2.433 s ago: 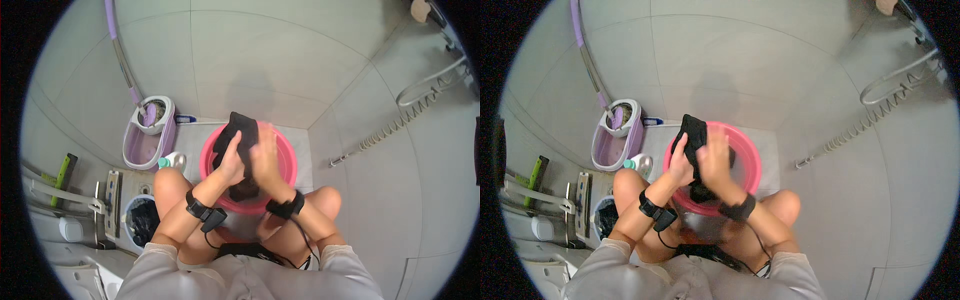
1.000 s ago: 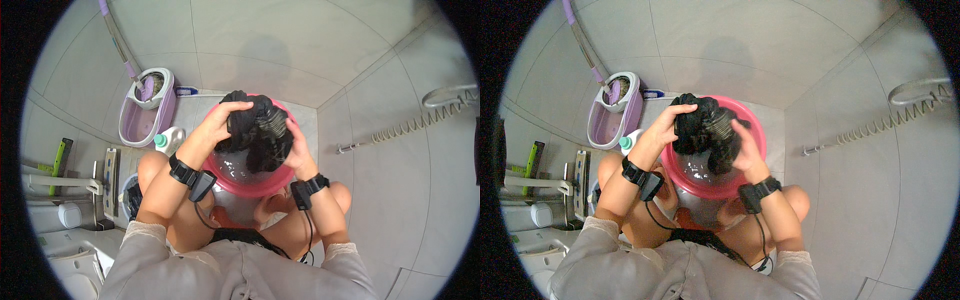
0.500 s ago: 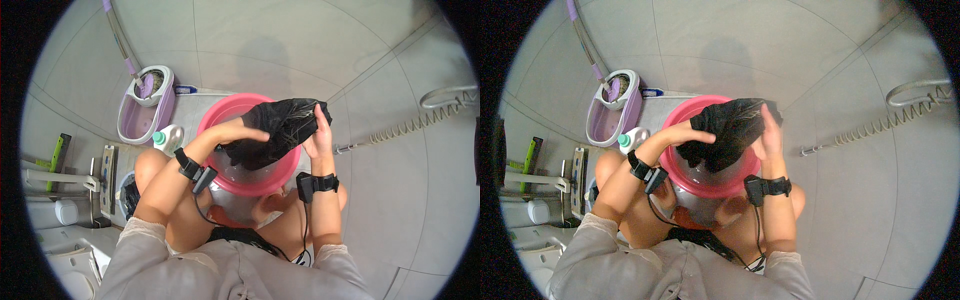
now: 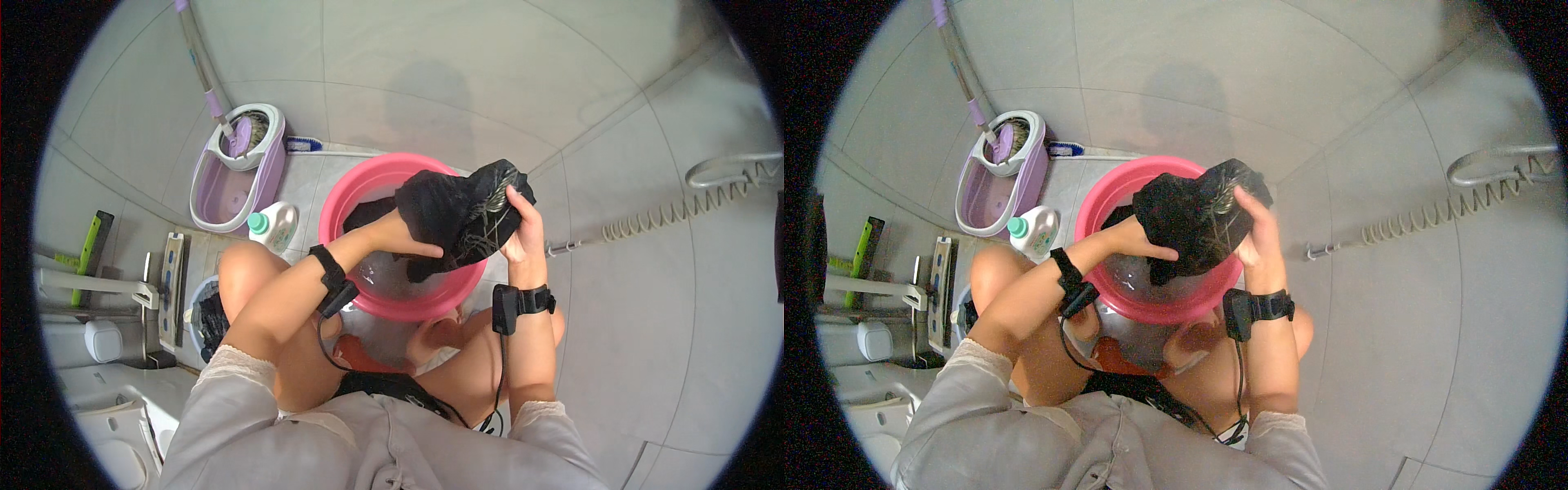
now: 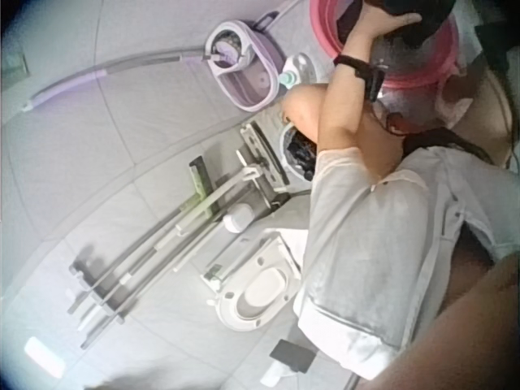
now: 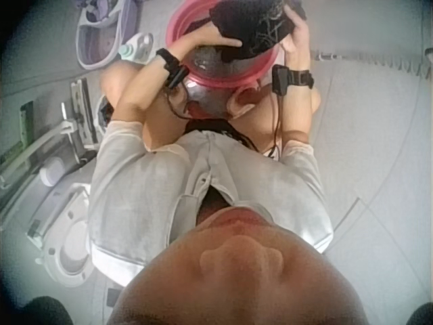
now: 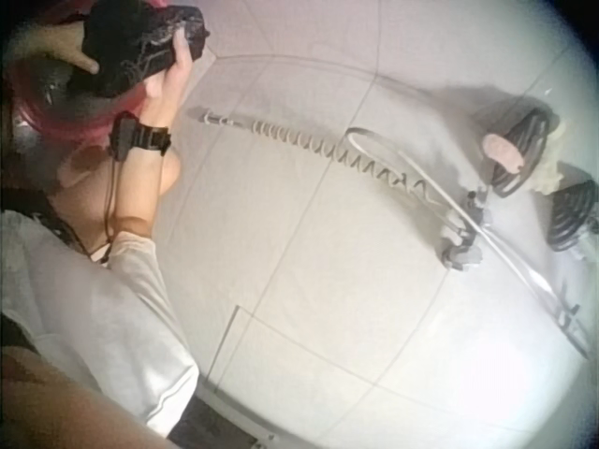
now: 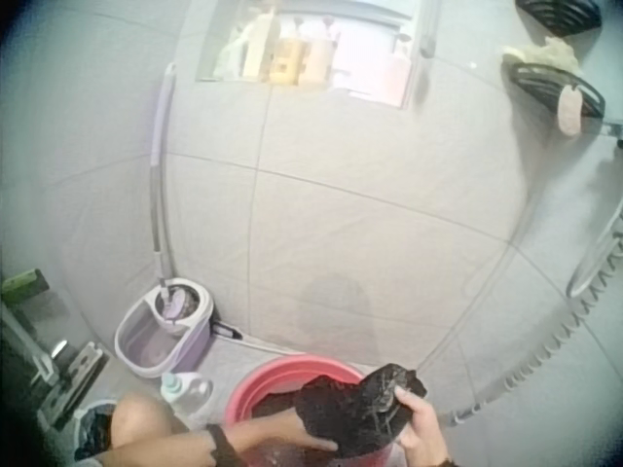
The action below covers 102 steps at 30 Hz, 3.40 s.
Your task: The person is hand washing a black garment in a pink basin filled with soapy water.
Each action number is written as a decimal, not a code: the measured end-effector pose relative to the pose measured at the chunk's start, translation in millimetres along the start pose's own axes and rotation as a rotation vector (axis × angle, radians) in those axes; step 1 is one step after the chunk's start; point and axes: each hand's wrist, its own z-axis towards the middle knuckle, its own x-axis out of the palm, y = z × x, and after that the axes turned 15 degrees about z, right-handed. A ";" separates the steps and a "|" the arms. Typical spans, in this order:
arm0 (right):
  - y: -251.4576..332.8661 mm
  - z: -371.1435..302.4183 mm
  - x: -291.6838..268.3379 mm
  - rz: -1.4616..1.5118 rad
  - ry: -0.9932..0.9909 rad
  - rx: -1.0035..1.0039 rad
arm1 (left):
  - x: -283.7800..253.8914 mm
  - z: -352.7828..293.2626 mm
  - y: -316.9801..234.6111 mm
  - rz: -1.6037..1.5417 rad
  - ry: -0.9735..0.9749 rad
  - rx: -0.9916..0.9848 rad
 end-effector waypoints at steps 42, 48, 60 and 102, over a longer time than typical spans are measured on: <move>-53.7 26.6 -29.3 -0.458 -0.408 -0.217 | 44.0 25.2 -62.5 -0.534 -0.062 -0.846; -89.0 13.9 -28.2 -0.807 -0.370 -0.394 | 15.2 25.5 -47.5 -0.594 -0.120 -0.841; -76.2 17.1 -13.8 -0.443 -0.326 -0.246 | 26.2 35.0 -51.8 -0.480 -0.238 -0.691; -60.0 9.9 -2.7 -0.984 -0.372 -0.492 | -2.6 28.2 -79.4 -0.354 -0.071 -0.592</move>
